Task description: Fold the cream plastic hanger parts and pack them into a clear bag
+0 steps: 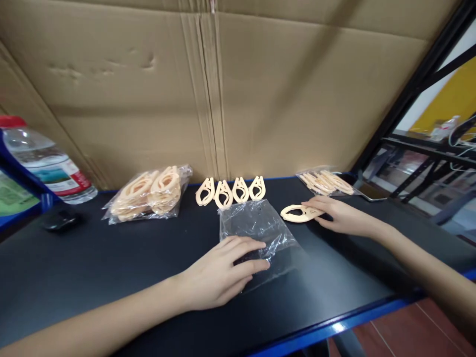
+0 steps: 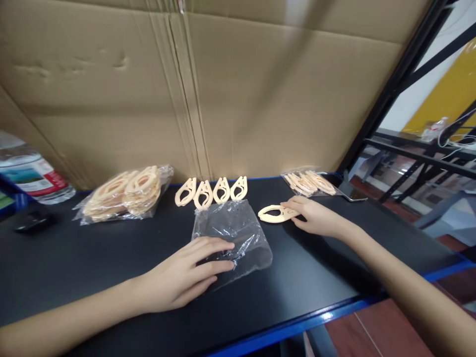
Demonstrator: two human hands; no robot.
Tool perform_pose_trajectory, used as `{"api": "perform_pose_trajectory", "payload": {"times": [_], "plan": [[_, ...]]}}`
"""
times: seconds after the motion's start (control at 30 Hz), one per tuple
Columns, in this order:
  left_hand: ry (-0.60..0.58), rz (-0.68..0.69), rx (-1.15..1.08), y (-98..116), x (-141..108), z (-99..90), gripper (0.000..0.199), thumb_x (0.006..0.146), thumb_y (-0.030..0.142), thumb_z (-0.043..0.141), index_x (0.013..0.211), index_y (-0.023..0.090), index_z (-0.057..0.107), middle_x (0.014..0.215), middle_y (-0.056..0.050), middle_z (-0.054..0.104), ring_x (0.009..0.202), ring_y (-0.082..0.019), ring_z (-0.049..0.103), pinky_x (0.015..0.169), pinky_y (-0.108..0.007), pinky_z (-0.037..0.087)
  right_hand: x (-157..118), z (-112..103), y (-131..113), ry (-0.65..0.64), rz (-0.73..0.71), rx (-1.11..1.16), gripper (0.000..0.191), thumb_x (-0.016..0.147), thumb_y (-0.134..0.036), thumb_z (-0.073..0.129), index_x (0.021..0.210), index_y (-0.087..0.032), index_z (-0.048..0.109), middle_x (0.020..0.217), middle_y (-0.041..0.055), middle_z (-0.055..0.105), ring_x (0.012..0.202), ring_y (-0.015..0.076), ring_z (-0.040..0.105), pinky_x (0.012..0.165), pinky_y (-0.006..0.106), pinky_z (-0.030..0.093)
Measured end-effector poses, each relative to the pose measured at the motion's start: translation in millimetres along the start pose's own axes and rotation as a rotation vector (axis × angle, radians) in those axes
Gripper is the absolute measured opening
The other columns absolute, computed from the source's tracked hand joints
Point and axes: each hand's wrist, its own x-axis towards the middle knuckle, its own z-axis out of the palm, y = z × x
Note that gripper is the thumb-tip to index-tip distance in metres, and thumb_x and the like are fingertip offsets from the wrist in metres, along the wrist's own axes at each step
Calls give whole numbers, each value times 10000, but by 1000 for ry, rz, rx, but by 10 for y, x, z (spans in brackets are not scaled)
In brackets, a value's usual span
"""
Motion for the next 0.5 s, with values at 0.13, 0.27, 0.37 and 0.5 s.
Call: {"api": "perform_pose_trajectory", "payload": {"times": [0.13,0.27,0.37,0.5], "plan": [[-41,32,41,-17,8,30,397,893,72,410,1251,207,518,1396,-117,443,1262,-268,405,1060,-467,353,-366,67,-284,95,29,11,372,933,-221,422,1291,-213,522,1205,117,547,1059,222,581,895,357,498],[-81,8,55,-27,15,41,406,877,75,413,1248,197,524,1430,-131,408,1277,-269,406,1064,-480,350,-540,53,-520,313,38,-6,250,947,-217,468,1161,-217,597,1092,84,605,933,187,630,809,299,519],[-98,-2,54,-28,17,39,418,879,82,406,1270,189,512,1428,-137,413,1274,-263,421,1065,-476,353,-558,-94,-773,547,42,-78,133,895,-191,578,1007,-217,644,922,35,661,811,166,654,751,263,521],[-105,-4,58,-25,18,39,423,889,101,402,1293,185,495,1432,-131,418,1289,-262,414,1081,-479,336,-554,-349,-1243,645,-67,-120,175,864,-118,610,1011,-208,646,872,23,683,738,150,657,732,251,533]]}}
